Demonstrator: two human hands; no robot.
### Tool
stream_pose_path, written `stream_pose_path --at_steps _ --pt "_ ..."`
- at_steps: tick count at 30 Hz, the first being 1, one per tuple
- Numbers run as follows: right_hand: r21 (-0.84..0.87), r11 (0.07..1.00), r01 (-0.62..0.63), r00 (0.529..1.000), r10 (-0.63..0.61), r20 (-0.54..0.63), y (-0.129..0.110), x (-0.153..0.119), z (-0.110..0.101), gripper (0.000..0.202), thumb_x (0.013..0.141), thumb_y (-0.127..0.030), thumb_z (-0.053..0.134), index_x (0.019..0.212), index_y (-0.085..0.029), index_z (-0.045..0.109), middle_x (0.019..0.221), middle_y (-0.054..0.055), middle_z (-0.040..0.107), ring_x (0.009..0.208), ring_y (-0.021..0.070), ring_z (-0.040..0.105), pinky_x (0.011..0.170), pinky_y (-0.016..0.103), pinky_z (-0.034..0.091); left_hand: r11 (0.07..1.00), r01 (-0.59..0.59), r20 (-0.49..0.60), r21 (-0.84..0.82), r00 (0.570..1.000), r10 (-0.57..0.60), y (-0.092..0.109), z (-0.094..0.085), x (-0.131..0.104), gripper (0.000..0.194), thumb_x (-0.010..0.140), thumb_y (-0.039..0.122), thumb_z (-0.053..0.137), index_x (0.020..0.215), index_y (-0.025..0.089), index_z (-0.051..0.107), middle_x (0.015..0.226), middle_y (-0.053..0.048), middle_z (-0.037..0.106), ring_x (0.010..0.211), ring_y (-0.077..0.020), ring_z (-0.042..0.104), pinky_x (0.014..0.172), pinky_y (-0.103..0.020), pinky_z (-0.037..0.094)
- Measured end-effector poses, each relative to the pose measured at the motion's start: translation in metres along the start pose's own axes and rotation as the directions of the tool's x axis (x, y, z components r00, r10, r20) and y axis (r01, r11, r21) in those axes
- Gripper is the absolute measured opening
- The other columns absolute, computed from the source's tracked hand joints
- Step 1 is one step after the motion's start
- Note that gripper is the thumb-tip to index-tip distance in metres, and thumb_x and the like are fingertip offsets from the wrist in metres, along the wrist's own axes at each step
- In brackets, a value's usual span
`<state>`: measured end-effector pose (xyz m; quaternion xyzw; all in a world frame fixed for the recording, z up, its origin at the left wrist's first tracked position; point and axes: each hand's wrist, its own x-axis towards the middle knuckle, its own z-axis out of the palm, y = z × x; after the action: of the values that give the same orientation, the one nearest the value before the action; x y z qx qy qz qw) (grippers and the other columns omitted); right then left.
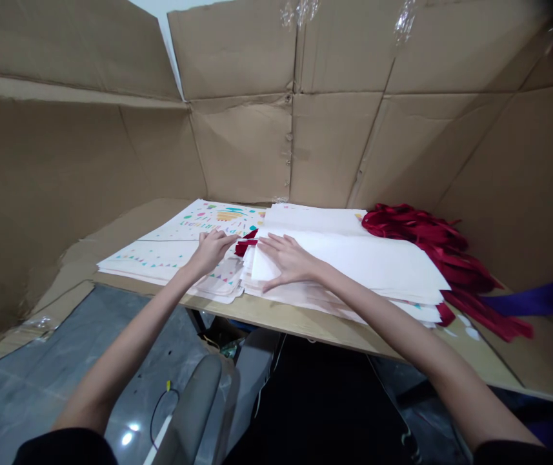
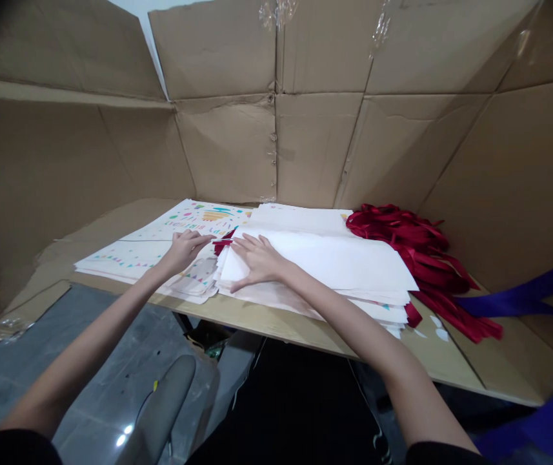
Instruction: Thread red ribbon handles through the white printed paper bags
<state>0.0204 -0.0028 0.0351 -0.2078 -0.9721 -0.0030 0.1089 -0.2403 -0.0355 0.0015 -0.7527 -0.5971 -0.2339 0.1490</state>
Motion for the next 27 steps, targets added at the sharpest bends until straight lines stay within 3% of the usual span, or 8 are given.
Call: stream_pose_path --at_steps 3,8,11,13,17,20,22,27 --pt "-0.014 1.000 -0.001 1.000 0.000 -0.025 -0.002 -0.012 -0.003 0.087 0.072 -0.066 0.063 0.142 -0.017 0.042 0.151 0.014 0.032 0.140 0.0334 0.026 0.112 0.055 0.019 1.000 -0.002 -0.007 -0.002 1.000 0.002 0.000 0.000 0.001 0.034 0.100 0.031 0.035 0.114 0.027 0.066 0.082 -0.006 0.060 0.087 -0.0215 0.051 0.076 -0.034 0.027" --pt "0.056 0.997 0.058 0.988 -0.049 -0.144 0.007 -0.019 -0.013 0.043 0.089 -0.049 0.053 0.122 -0.022 0.062 0.134 0.007 0.057 0.122 0.0225 0.052 0.104 0.039 0.036 1.000 -0.013 -0.015 -0.003 1.000 0.013 -0.001 0.002 0.000 0.034 0.099 0.031 0.036 0.114 0.026 0.066 0.082 -0.006 0.060 0.085 -0.0209 0.051 0.077 -0.034 0.027" --pt "0.084 0.994 0.072 0.985 -0.057 -0.164 0.005 -0.019 -0.018 0.035 0.096 -0.038 0.042 0.112 -0.020 0.067 0.118 0.006 0.067 0.106 0.0185 0.062 0.092 0.031 0.043 1.000 -0.009 -0.013 -0.009 1.000 0.009 -0.001 0.003 0.000 0.034 0.099 0.031 0.036 0.113 0.026 0.067 0.082 -0.006 0.059 0.084 -0.0208 0.050 0.077 -0.034 0.028" --pt "0.061 0.998 0.004 0.985 0.007 -0.175 0.001 -0.019 -0.020 0.035 0.098 -0.031 0.037 0.103 -0.019 0.070 0.107 0.007 0.071 0.095 0.0180 0.064 0.083 0.029 0.045 1.000 -0.004 -0.007 -0.009 1.000 0.004 -0.001 0.003 0.000 0.034 0.099 0.032 0.036 0.113 0.026 0.067 0.082 -0.006 0.059 0.084 -0.0209 0.050 0.077 -0.034 0.028" --pt "0.094 0.975 -0.200 0.930 0.219 -0.296 -0.005 -0.020 -0.022 0.028 0.093 -0.029 0.046 0.083 -0.018 0.070 0.089 0.006 0.072 0.078 0.0174 0.064 0.071 0.027 0.042 1.000 0.004 -0.002 -0.006 1.000 -0.004 0.000 0.000 -0.001 0.034 0.099 0.032 0.036 0.115 0.026 0.065 0.081 -0.005 0.059 0.084 -0.0213 0.050 0.077 -0.035 0.028" --pt "0.292 0.916 -0.274 0.854 0.371 -0.364 0.001 -0.018 -0.024 0.027 0.085 -0.035 0.058 0.066 -0.017 0.064 0.068 0.002 0.067 0.065 0.0144 0.058 0.064 0.026 0.038 1.000 0.008 -0.007 -0.011 1.000 -0.009 0.000 -0.003 -0.002 0.034 0.099 0.031 0.036 0.114 0.025 0.065 0.082 -0.006 0.060 0.085 -0.0216 0.051 0.078 -0.035 0.028" --pt "0.435 0.857 -0.277 0.825 0.444 -0.350 0.008 -0.015 -0.025 0.032 0.077 -0.041 0.065 0.058 -0.018 0.058 0.059 -0.001 0.060 0.060 0.0124 0.053 0.060 0.025 0.036 1.000 0.002 -0.017 -0.014 1.000 -0.003 0.000 -0.004 -0.003 0.034 0.099 0.032 0.035 0.113 0.025 0.066 0.082 -0.005 0.059 0.085 -0.0214 0.051 0.078 -0.035 0.028" --pt "0.634 0.738 -0.231 0.850 0.470 -0.237 0.023 -0.016 -0.017 0.039 0.063 -0.049 0.072 0.053 -0.018 0.051 0.056 -0.004 0.053 0.057 0.0097 0.046 0.054 0.023 0.032 1.000 -0.024 -0.029 0.002 0.999 0.024 0.003 -0.004 -0.003 0.033 0.099 0.032 0.036 0.112 0.026 0.066 0.083 -0.005 0.061 0.086 -0.0209 0.051 0.077 -0.035 0.028"
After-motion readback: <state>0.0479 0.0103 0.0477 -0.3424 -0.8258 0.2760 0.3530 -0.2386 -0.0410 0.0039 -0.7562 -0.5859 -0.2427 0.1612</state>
